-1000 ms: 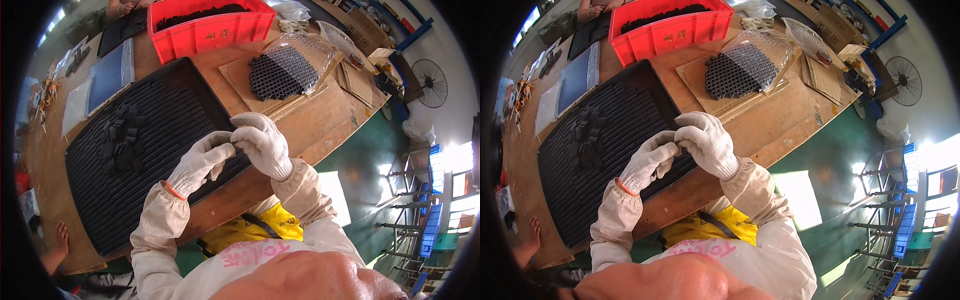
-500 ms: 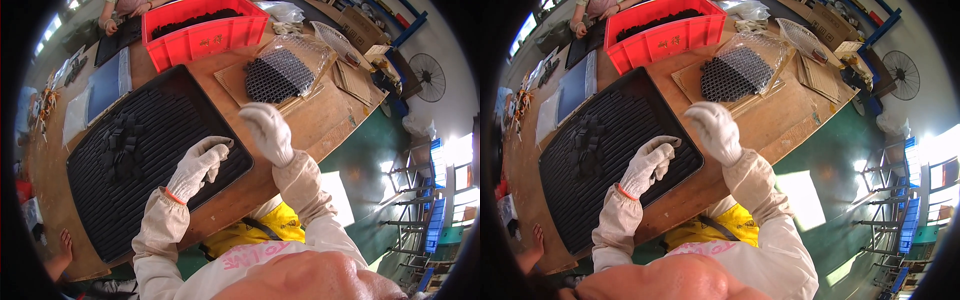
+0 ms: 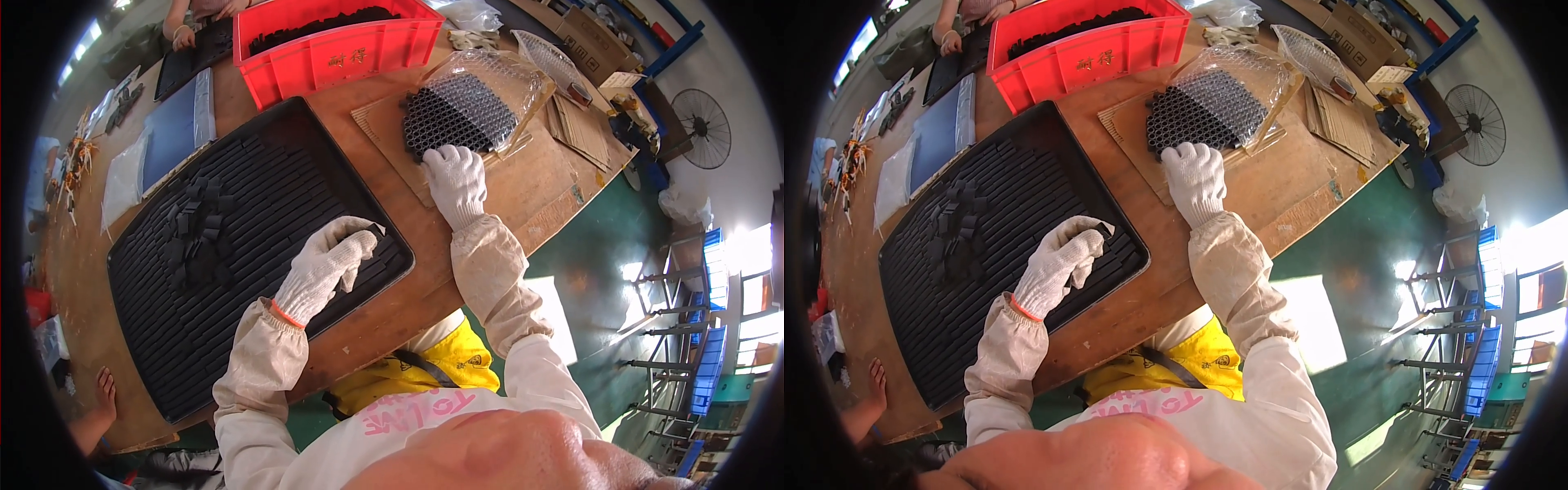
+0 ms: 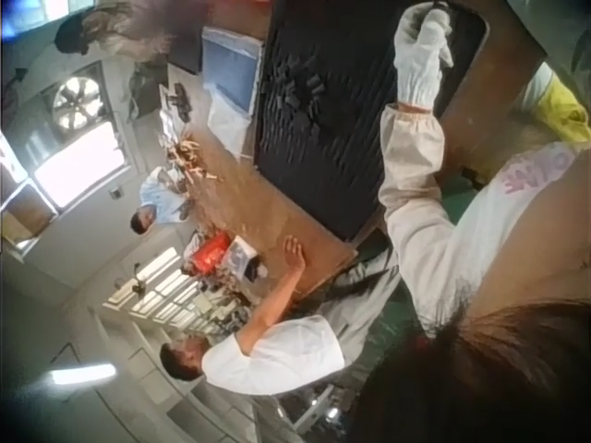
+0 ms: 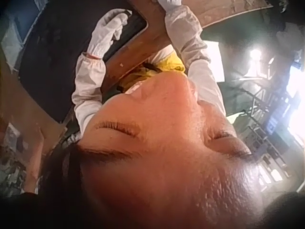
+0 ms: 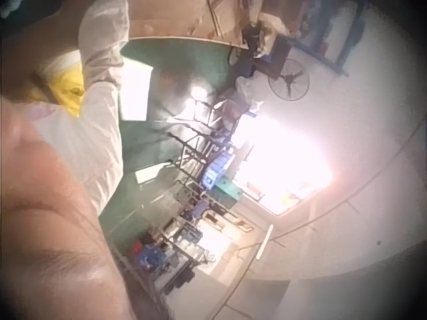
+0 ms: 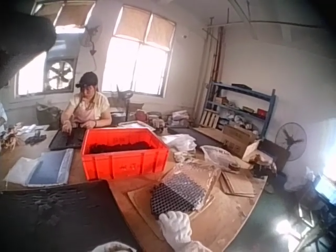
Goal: The person assembles or inspects small black plastic components by hand at a workbench.
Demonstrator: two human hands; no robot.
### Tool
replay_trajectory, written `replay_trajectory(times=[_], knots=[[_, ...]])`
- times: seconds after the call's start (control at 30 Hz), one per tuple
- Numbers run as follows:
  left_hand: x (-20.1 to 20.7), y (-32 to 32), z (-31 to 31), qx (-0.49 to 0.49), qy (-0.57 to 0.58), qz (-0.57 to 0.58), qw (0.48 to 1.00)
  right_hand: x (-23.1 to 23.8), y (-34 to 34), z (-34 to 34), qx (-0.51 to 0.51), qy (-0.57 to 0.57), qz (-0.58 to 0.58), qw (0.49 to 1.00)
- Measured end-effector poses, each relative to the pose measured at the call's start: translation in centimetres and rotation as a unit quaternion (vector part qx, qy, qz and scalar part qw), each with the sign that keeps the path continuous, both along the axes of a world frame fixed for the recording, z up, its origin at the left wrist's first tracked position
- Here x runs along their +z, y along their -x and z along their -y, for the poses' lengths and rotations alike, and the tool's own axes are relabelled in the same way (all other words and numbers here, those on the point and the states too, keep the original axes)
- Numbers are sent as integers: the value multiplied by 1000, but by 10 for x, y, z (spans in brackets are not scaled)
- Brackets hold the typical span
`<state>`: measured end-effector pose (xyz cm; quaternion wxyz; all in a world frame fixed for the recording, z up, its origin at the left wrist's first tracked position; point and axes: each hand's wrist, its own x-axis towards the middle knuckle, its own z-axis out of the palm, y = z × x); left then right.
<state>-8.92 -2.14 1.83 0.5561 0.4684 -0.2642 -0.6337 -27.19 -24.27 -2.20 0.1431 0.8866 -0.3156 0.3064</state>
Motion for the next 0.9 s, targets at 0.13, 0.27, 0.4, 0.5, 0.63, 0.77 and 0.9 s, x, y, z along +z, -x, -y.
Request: replay_trajectory(times=[0.13,0.27,0.4,0.5,0.63,0.77,0.9], knots=[[-2,-2,0,9,10,-3,1000,4,1,-5,15,11,66,998],[-2,-1,5,35,24,49,998,29,-1,-61,110,-300,324,890],[7,3,1,32,5,139,990,53,-7,-108,210,-432,233,846],[7,3,2,28,8,150,988,48,-7,-107,194,-398,227,867],[5,4,5,19,-1,163,986,39,-6,-102,198,-295,174,918],[3,2,3,29,7,179,983,42,-9,-110,225,-248,125,934],[2,1,5,34,2,177,984,30,-6,-111,247,-256,145,923]])
